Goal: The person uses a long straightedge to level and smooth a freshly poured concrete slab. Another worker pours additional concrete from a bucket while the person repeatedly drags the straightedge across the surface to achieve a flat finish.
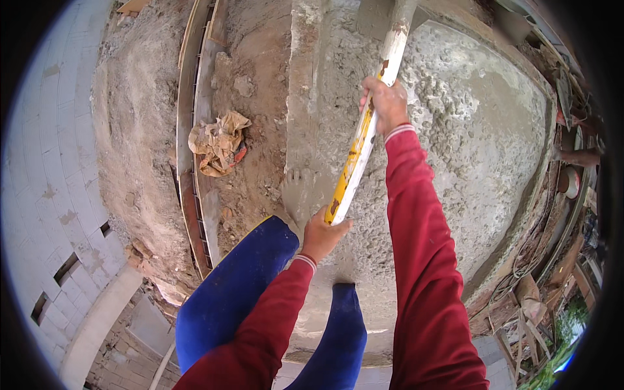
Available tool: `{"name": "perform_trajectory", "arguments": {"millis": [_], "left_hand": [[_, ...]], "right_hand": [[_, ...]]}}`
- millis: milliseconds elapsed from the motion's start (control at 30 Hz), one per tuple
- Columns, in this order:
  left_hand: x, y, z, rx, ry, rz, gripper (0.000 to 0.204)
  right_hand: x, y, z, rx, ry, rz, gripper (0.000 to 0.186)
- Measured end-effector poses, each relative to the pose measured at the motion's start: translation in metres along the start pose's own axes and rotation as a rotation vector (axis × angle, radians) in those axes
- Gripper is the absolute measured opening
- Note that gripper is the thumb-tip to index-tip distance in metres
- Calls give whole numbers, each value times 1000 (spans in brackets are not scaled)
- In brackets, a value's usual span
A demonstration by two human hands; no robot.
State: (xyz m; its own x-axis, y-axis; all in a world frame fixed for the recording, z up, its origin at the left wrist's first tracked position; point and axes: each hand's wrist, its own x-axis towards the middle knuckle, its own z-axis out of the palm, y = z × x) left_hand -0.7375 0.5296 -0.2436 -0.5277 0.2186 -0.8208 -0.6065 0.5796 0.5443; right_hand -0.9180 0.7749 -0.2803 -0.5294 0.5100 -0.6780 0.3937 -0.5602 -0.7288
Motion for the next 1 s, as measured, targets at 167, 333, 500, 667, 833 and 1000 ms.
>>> {"name": "perform_trajectory", "arguments": {"millis": [167,333,500,667,833,1000], "left_hand": [[-6,2,-12,-179,90,-84,29],[-122,-39,22,-178,76,-364,24],[-243,-142,68,100,59,-343,36],[-240,-131,78,145,137,-218,35],[-43,-28,21,144,205,14,33],[-16,-12,-4,171,187,-43,38]], "right_hand": [[23,38,50,-215,-98,164,10],[-70,100,-2,-188,-158,409,9],[-197,175,-102,-200,-67,523,13],[-215,120,-99,-150,-80,362,22],[-57,19,2,-144,-103,44,7],[21,51,27,-258,-117,250,8]]}}
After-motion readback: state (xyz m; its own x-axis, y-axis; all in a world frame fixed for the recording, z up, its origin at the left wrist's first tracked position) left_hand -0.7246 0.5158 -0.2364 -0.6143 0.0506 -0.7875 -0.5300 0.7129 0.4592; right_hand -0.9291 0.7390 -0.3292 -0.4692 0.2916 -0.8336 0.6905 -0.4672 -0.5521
